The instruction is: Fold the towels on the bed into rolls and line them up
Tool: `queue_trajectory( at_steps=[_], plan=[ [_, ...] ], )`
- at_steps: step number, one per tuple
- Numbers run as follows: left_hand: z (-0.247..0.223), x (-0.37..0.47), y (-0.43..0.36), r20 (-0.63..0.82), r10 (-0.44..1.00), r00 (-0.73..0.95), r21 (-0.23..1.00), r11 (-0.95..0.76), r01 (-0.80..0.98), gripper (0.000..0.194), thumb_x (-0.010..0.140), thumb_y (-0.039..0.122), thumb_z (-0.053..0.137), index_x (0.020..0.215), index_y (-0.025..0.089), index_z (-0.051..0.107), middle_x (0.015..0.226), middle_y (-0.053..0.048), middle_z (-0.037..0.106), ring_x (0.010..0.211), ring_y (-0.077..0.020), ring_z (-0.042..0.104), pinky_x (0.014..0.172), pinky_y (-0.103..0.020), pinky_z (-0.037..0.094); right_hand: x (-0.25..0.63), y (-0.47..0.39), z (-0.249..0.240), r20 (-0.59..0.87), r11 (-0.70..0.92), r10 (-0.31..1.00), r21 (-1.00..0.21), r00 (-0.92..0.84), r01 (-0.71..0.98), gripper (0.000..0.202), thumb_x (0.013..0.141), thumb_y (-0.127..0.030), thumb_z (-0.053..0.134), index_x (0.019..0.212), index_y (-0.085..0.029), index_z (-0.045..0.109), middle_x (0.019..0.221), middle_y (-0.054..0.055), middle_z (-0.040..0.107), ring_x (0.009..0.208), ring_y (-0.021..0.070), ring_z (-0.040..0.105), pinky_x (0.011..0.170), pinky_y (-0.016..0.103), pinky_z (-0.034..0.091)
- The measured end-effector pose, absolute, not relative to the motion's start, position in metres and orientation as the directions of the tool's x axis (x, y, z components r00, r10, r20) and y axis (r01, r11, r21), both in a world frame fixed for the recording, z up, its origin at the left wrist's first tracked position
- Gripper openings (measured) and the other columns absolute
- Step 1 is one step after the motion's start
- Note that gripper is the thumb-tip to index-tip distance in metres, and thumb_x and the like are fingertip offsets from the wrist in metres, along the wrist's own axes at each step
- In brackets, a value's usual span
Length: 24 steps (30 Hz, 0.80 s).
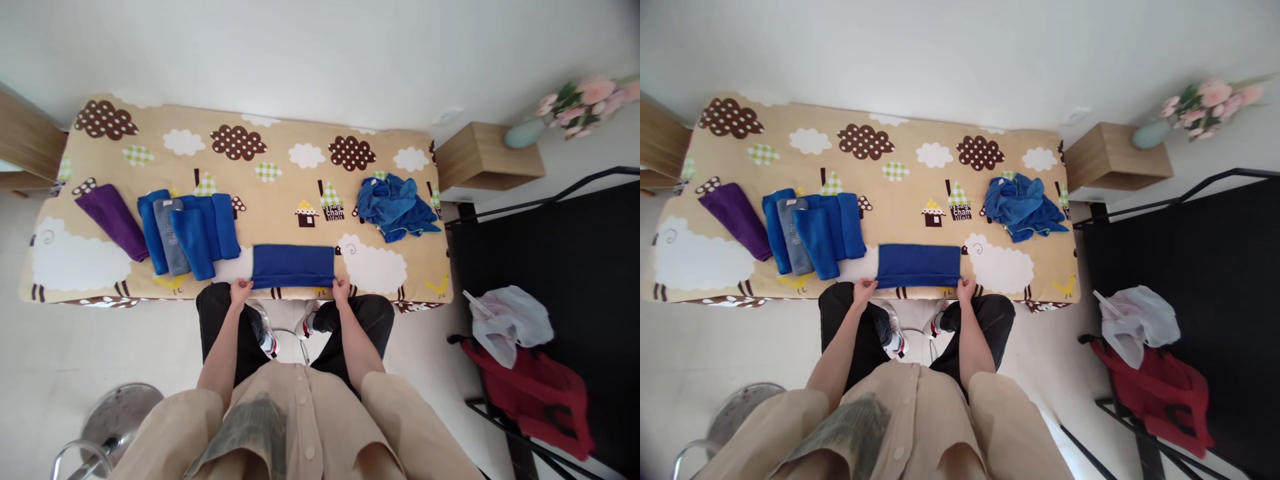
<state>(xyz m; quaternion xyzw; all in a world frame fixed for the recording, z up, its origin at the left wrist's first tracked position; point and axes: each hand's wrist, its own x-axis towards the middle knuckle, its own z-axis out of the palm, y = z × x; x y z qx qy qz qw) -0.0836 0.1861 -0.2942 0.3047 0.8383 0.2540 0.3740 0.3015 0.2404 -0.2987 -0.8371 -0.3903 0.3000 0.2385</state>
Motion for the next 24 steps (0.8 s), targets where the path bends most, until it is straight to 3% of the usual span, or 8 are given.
queue_trajectory(
  at_steps=[9,15,19,24],
  plan=[
    [-0.296,-0.085,0.178,-0.402,0.812,-0.423,0.757,0.555,0.345,0.023,0.076,0.023,0.064,0.093,0.016,0.077,0.103,-0.011,0.073,0.083,-0.0221,0.070,0.083,-0.037,0.062,0.307,0.235,-0.307,-0.392,-0.567,0.815,-0.687,0.426,0.453,0.037,0.078,-0.030,0.050,0.099,-0.018,0.077,0.097,0.009,0.078,0.096,0.0246,0.072,0.095,0.036,0.057],
    [-0.300,-0.082,0.176,-0.317,0.892,-0.322,0.805,0.432,0.406,0.046,0.058,0.005,0.064,0.101,0.015,0.076,0.129,-0.015,0.059,0.111,-0.0289,0.066,0.099,-0.045,0.060,0.310,0.228,-0.308,-0.408,-0.519,0.855,-0.681,0.322,0.516,0.062,0.061,-0.018,0.053,0.119,-0.014,0.075,0.108,0.011,0.078,0.101,0.0263,0.073,0.095,0.037,0.058],
    [-0.303,-0.081,0.176,-0.283,0.907,-0.313,0.804,0.402,0.439,0.046,0.059,0.001,0.056,0.099,0.016,0.073,0.126,-0.014,0.057,0.096,-0.0238,0.066,0.102,-0.049,0.057,0.311,0.225,-0.307,-0.381,-0.483,0.876,-0.663,0.297,0.572,0.068,0.060,-0.015,0.050,0.125,-0.014,0.071,0.122,0.013,0.075,0.111,0.0264,0.071,0.105,0.041,0.054],
    [-0.303,-0.085,0.185,-0.260,0.903,-0.341,0.793,0.401,0.458,0.042,0.065,0.004,0.051,0.098,0.018,0.073,0.114,-0.010,0.059,0.087,-0.0192,0.063,0.096,-0.041,0.058,0.307,0.231,-0.307,-0.358,-0.464,0.886,-0.648,0.296,0.604,0.059,0.066,-0.012,0.047,0.120,-0.013,0.071,0.124,0.014,0.074,0.118,0.0249,0.068,0.114,0.040,0.047]
  ],
)
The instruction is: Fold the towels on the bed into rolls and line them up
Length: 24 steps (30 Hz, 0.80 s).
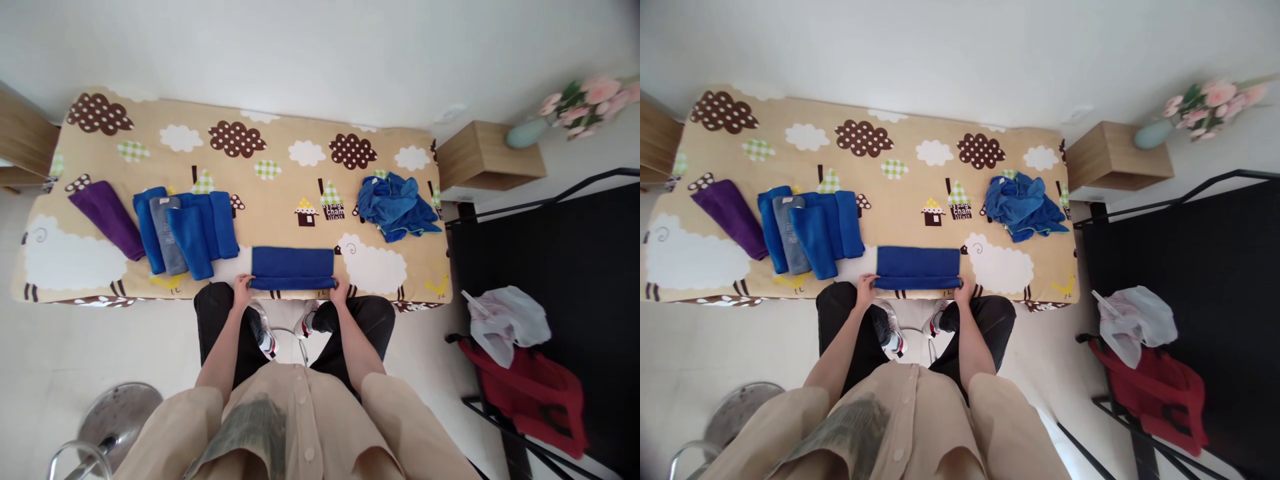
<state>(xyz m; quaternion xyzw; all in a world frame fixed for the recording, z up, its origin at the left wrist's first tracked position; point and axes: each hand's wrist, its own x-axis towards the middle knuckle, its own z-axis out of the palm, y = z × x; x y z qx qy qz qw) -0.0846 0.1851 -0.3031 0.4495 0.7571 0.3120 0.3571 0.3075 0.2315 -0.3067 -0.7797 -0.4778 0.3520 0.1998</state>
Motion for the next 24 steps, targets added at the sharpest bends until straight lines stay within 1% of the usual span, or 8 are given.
queue_trajectory(
  at_steps=[3,6,7,9,11,18,21,24],
  plan=[
    [-0.303,-0.087,0.192,-0.265,0.894,-0.362,0.783,0.419,0.460,0.032,0.069,0.006,0.053,0.092,0.018,0.072,0.107,-0.009,0.059,0.082,-0.0181,0.061,0.095,-0.040,0.056,0.306,0.236,-0.305,-0.355,-0.472,0.881,-0.633,0.312,0.614,0.049,0.072,-0.015,0.046,0.114,-0.014,0.071,0.122,0.015,0.074,0.115,0.0257,0.068,0.110,0.041,0.048],
    [-0.305,-0.090,0.199,-0.277,0.872,-0.403,0.762,0.455,0.462,0.008,0.077,0.013,0.058,0.078,0.018,0.063,0.096,-0.008,0.056,0.083,-0.0212,0.059,0.098,-0.045,0.054,0.306,0.239,-0.302,-0.361,-0.496,0.868,-0.605,0.341,0.623,0.034,0.083,-0.025,0.046,0.104,-0.014,0.071,0.107,0.016,0.075,0.103,0.0283,0.068,0.101,0.043,0.052],
    [-0.305,-0.091,0.202,-0.279,0.863,-0.420,0.753,0.468,0.462,0.008,0.080,0.017,0.060,0.073,0.019,0.059,0.092,-0.008,0.055,0.084,-0.0230,0.059,0.099,-0.047,0.053,0.306,0.240,-0.302,-0.365,-0.506,0.862,-0.593,0.352,0.626,0.032,0.087,-0.030,0.047,0.100,-0.015,0.071,0.101,0.016,0.074,0.099,0.0291,0.067,0.098,0.043,0.052],
    [-0.306,-0.092,0.205,-0.282,0.849,-0.447,0.738,0.490,0.464,0.020,0.085,0.023,0.061,0.068,0.022,0.051,0.087,-0.008,0.052,0.089,-0.0265,0.059,0.101,-0.050,0.052,0.306,0.242,-0.301,-0.373,-0.527,0.850,-0.572,0.372,0.628,0.033,0.091,-0.039,0.046,0.093,-0.016,0.069,0.094,0.016,0.073,0.096,0.0305,0.065,0.095,0.045,0.051],
    [-0.305,-0.093,0.207,-0.284,0.841,-0.460,0.729,0.501,0.466,0.024,0.087,0.025,0.060,0.068,0.023,0.047,0.086,-0.008,0.051,0.092,-0.0288,0.059,0.103,-0.052,0.050,0.306,0.243,-0.302,-0.384,-0.546,0.837,-0.556,0.389,0.627,0.035,0.093,-0.043,0.045,0.090,-0.017,0.068,0.093,0.017,0.072,0.097,0.0317,0.064,0.094,0.045,0.050],
    [-0.302,-0.092,0.208,-0.284,0.847,-0.450,0.710,0.501,0.495,0.020,0.094,0.031,0.050,0.075,0.024,0.050,0.090,-0.011,0.056,0.100,-0.0315,0.060,0.108,-0.052,0.047,0.303,0.244,-0.303,-0.423,-0.599,0.800,-0.522,0.426,0.607,0.039,0.095,-0.047,0.044,0.096,-0.015,0.068,0.100,0.019,0.072,0.102,0.0343,0.065,0.096,0.046,0.048],
    [-0.302,-0.092,0.209,-0.290,0.850,-0.441,0.701,0.502,0.507,0.020,0.094,0.035,0.048,0.079,0.023,0.052,0.091,-0.012,0.059,0.099,-0.0316,0.061,0.107,-0.051,0.047,0.304,0.244,-0.303,-0.434,-0.611,0.791,-0.512,0.432,0.604,0.042,0.095,-0.048,0.043,0.098,-0.015,0.069,0.101,0.020,0.073,0.103,0.0352,0.065,0.096,0.047,0.048],
    [-0.302,-0.093,0.210,-0.302,0.847,-0.438,0.690,0.511,0.513,0.020,0.093,0.037,0.048,0.079,0.023,0.052,0.087,-0.011,0.060,0.095,-0.0308,0.062,0.104,-0.049,0.049,0.304,0.245,-0.303,-0.441,-0.612,0.789,-0.507,0.428,0.606,0.042,0.095,-0.047,0.043,0.099,-0.014,0.069,0.104,0.021,0.073,0.105,0.0360,0.066,0.097,0.047,0.049]
  ],
)
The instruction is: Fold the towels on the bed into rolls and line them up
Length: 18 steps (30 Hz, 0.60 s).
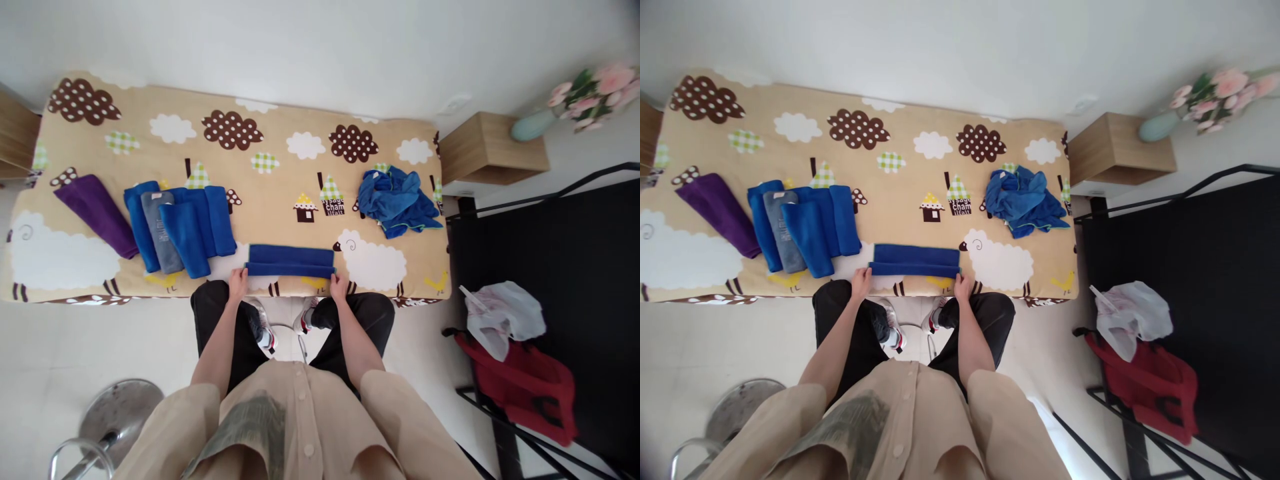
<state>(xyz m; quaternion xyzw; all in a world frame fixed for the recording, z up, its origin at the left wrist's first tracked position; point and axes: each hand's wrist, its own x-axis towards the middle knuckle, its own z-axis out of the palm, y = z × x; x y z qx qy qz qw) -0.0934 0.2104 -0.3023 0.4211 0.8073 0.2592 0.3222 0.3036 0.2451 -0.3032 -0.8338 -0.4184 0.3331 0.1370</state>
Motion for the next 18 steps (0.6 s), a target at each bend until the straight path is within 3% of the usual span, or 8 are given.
queue_trajectory(
  at_steps=[7,11,13,15,18],
  plan=[
    [-0.304,-0.098,0.215,-0.340,0.842,-0.420,0.684,0.527,0.504,0.024,0.096,0.041,0.052,0.080,0.023,0.054,0.070,-0.005,0.058,0.083,-0.0294,0.066,0.090,-0.044,0.054,0.301,0.243,-0.303,-0.403,-0.596,0.803,-0.513,0.439,0.618,0.037,0.098,-0.040,0.038,0.105,-0.017,0.066,0.097,0.018,0.073,0.101,0.0338,0.067,0.094,0.046,0.051],
    [-0.293,-0.095,0.206,-0.251,0.865,-0.435,0.700,0.472,0.536,0.021,0.097,0.036,0.053,0.103,0.018,0.061,0.106,-0.016,0.067,0.113,-0.0327,0.063,0.107,-0.049,0.049,0.298,0.233,-0.292,-0.268,-0.546,0.836,-0.492,0.478,0.679,0.040,0.097,-0.030,0.036,0.122,-0.013,0.063,0.123,0.024,0.067,0.125,0.0343,0.058,0.109,0.050,0.042],
    [-0.286,-0.088,0.198,-0.193,0.917,-0.349,0.719,0.374,0.586,0.026,0.095,0.032,0.056,0.114,0.017,0.064,0.129,-0.020,0.063,0.132,-0.0344,0.055,0.120,-0.051,0.039,0.293,0.228,-0.287,-0.200,-0.387,0.922,-0.468,0.332,0.795,0.043,0.095,-0.026,0.041,0.130,-0.013,0.063,0.136,0.022,0.063,0.133,0.0325,0.053,0.116,0.050,0.037],
    [-0.281,-0.079,0.192,-0.142,0.980,-0.142,0.733,0.201,0.650,0.034,0.094,0.025,0.056,0.125,0.017,0.066,0.144,-0.020,0.058,0.144,-0.0339,0.048,0.126,-0.052,0.031,0.288,0.226,-0.285,-0.166,-0.145,0.983,-0.437,0.079,0.888,0.048,0.094,-0.020,0.043,0.138,-0.016,0.062,0.148,0.017,0.059,0.141,0.0282,0.048,0.121,0.047,0.032],
    [-0.282,-0.067,0.192,-0.123,0.986,0.109,0.709,0.011,0.705,0.054,0.090,0.013,0.049,0.143,0.018,0.060,0.158,-0.017,0.051,0.155,-0.0322,0.037,0.131,-0.055,0.021,0.280,0.229,-0.287,-0.199,0.051,0.970,-0.400,-0.141,0.915,0.060,0.092,-0.011,0.043,0.150,-0.019,0.057,0.162,0.011,0.048,0.152,0.0233,0.038,0.126,0.044,0.028]
  ],
)
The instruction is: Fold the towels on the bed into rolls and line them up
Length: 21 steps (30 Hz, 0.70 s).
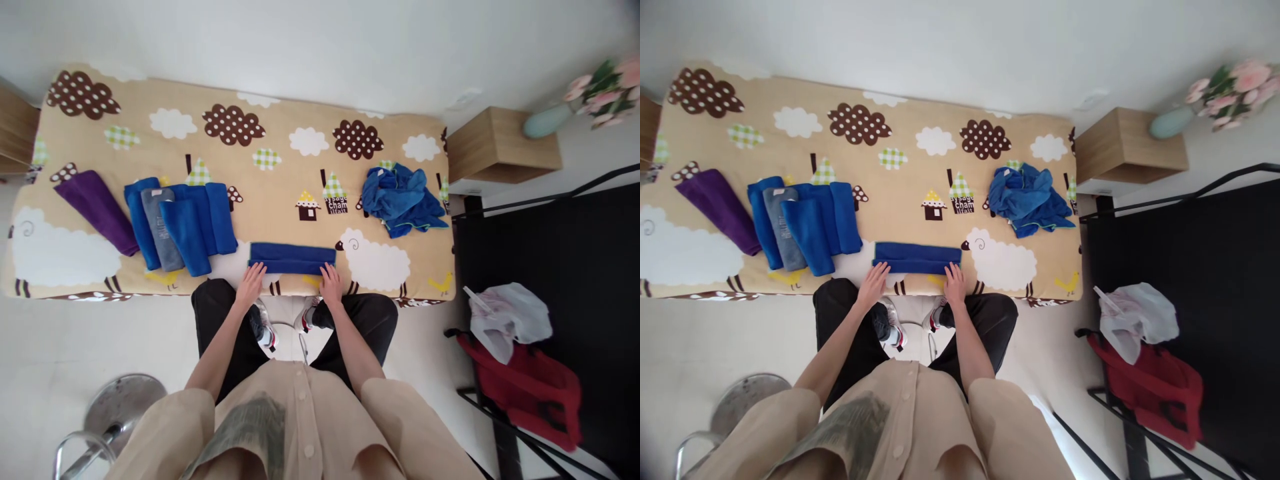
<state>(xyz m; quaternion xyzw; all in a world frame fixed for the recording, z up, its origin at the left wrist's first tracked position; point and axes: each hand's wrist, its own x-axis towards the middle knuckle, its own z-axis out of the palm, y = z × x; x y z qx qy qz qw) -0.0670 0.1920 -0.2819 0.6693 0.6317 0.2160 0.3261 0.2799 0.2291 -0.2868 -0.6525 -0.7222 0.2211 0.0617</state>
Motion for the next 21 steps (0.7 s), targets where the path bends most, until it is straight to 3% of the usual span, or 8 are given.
queue_trajectory(
  at_steps=[4,8,15,18,21],
  plan=[
    [-0.291,-0.061,0.214,-0.183,0.979,0.093,0.677,0.057,0.734,0.068,0.081,0.004,0.046,0.148,0.012,0.058,0.162,-0.019,0.046,0.159,-0.0341,0.031,0.132,-0.058,0.017,0.280,0.245,-0.289,-0.315,0.011,0.939,-0.368,-0.136,0.930,0.065,0.091,-0.004,0.040,0.153,-0.016,0.053,0.165,0.011,0.045,0.155,0.0225,0.036,0.126,0.045,0.027],
    [-0.296,-0.067,0.244,-0.224,0.970,0.090,0.692,0.094,0.716,0.062,0.081,0.002,0.044,0.138,0.014,0.066,0.151,-0.020,0.058,0.153,-0.0348,0.042,0.130,-0.059,0.020,0.290,0.270,-0.284,-0.372,-0.015,0.918,-0.377,-0.136,0.926,0.065,0.090,0.001,0.036,0.149,-0.015,0.059,0.160,0.010,0.052,0.152,0.0236,0.041,0.125,0.045,0.030],
    [-0.285,-0.101,0.257,-0.305,0.939,0.158,0.733,0.126,0.669,0.046,0.075,0.004,0.054,0.111,0.020,0.078,0.126,-0.016,0.075,0.125,-0.0324,0.068,0.122,-0.050,0.041,0.318,0.293,-0.273,-0.410,-0.075,0.902,-0.456,-0.134,0.887,0.051,0.083,-0.001,0.052,0.124,-0.020,0.077,0.128,0.011,0.074,0.121,0.0272,0.066,0.116,0.042,0.043],
    [-0.280,-0.115,0.249,-0.334,0.934,0.125,0.744,0.180,0.643,0.037,0.078,0.013,0.058,0.108,0.022,0.077,0.119,-0.012,0.076,0.116,-0.0294,0.071,0.115,-0.045,0.050,0.324,0.294,-0.275,-0.419,-0.134,0.903,-0.485,-0.095,0.865,0.046,0.083,-0.005,0.056,0.118,-0.022,0.078,0.117,0.008,0.076,0.110,0.0250,0.069,0.109,0.039,0.049],
    [-0.281,-0.122,0.246,-0.355,0.935,0.010,0.738,0.273,0.617,0.032,0.084,0.024,0.058,0.112,0.021,0.073,0.114,-0.011,0.076,0.108,-0.0277,0.073,0.104,-0.042,0.057,0.322,0.295,-0.279,-0.415,-0.203,0.910,-0.495,-0.025,0.845,0.036,0.090,-0.015,0.055,0.120,-0.019,0.075,0.112,0.009,0.077,0.103,0.0245,0.070,0.099,0.037,0.054]
  ],
)
